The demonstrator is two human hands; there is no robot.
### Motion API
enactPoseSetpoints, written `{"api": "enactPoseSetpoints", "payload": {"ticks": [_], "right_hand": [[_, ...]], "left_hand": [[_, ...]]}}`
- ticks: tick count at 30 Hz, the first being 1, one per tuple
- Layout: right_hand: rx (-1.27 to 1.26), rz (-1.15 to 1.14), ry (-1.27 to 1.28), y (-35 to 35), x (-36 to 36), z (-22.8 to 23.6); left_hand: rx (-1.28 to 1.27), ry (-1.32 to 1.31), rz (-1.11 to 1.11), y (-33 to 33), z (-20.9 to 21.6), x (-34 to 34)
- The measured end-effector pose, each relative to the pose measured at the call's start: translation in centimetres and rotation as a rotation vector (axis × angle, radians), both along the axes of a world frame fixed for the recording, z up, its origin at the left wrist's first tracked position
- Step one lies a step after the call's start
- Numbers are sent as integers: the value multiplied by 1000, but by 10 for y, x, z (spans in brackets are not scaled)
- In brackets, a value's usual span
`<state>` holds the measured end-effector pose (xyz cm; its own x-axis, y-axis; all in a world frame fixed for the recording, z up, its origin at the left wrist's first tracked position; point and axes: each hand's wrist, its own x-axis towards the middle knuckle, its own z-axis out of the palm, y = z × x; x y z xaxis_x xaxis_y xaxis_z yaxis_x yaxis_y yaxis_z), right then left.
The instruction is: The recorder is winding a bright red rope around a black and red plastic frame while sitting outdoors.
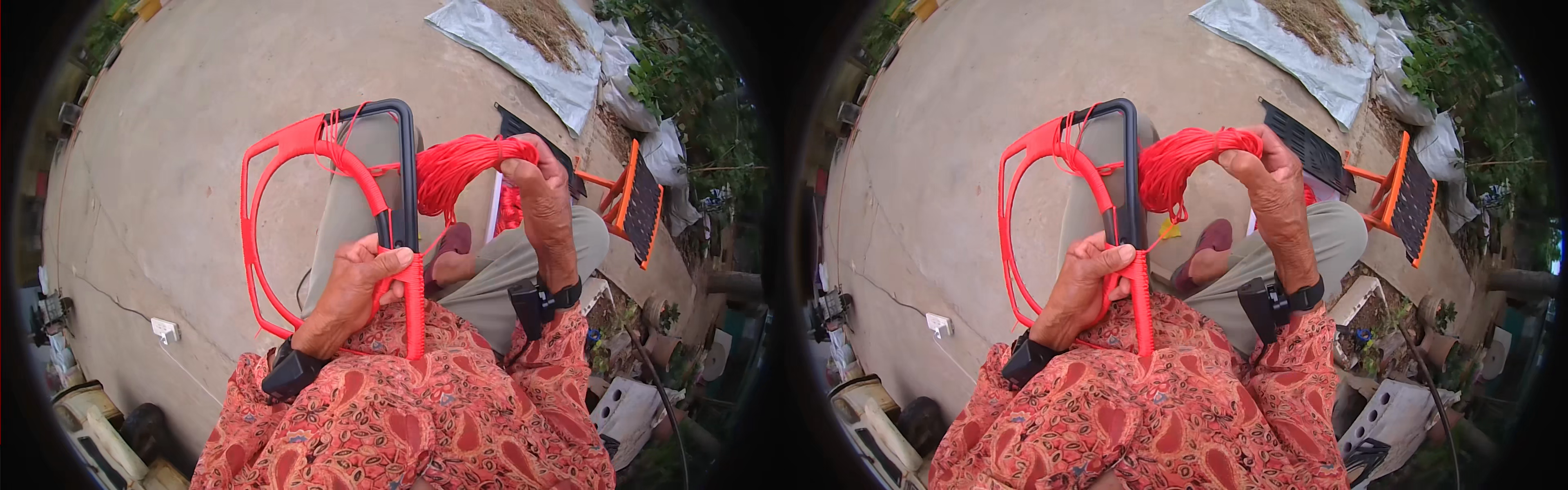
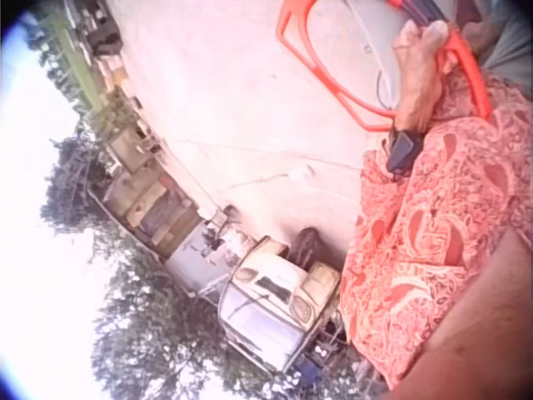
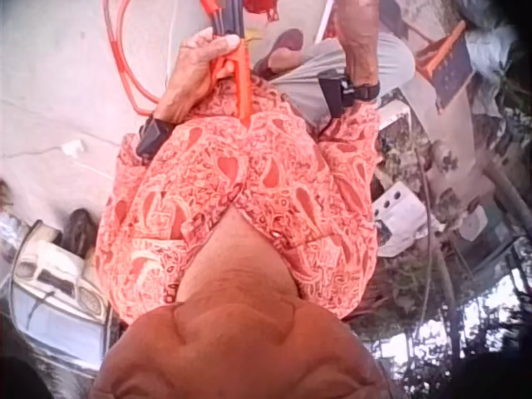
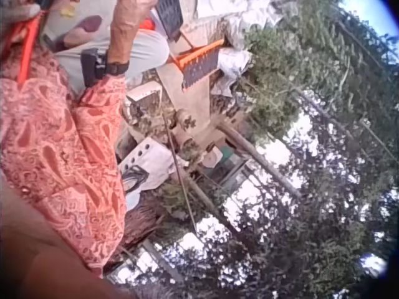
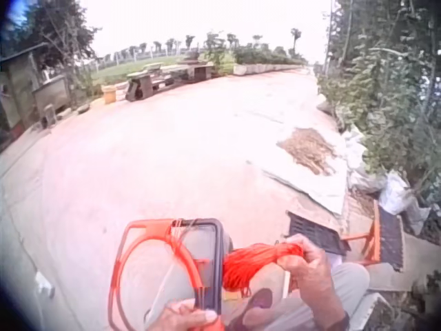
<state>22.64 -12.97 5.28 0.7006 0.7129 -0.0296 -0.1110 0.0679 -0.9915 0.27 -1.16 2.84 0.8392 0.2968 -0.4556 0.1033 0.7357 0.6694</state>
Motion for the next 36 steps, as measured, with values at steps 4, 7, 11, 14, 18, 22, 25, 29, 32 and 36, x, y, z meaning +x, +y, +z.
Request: {"api": "enactPoseSetpoints", "payload": {"ticks": [4, 7, 11, 14, 18, 22, 25, 29, 32, 36], "right_hand": [[467, -222, 230, 7, -5, 27], [904, 11, 480, -3, -6, 38], [945, 194, 699, -71, 23, 45], [565, -182, 362, -168, 61, 46], [-286, -809, -176, -229, 83, 14], [-204, -690, -66, -194, 60, 6], [-57, -275, 199, -103, 3, 10], [-52, 4, 334, -19, -34, -16], [3, 38, 307, 31, -32, -27], [18, 275, 453, 62, -29, -32]], "left_hand": [[-15, 15, 3, -2, -1, 2], [-31, -5, -16, -2, -1, 3], [-26, -6, 20, 2, 0, -3], [-51, -2, 19, 4, 2, 2], [-33, 35, 25, 2, -1, 0], [-41, -4, -12, 2, -2, 6], [-47, -2, 4, 4, 1, 4], [-37, 20, 12, 2, 1, 3], [-32, 4, 15, -1, 0, 2], [-56, -16, -1, -1, -2, 1]]}}
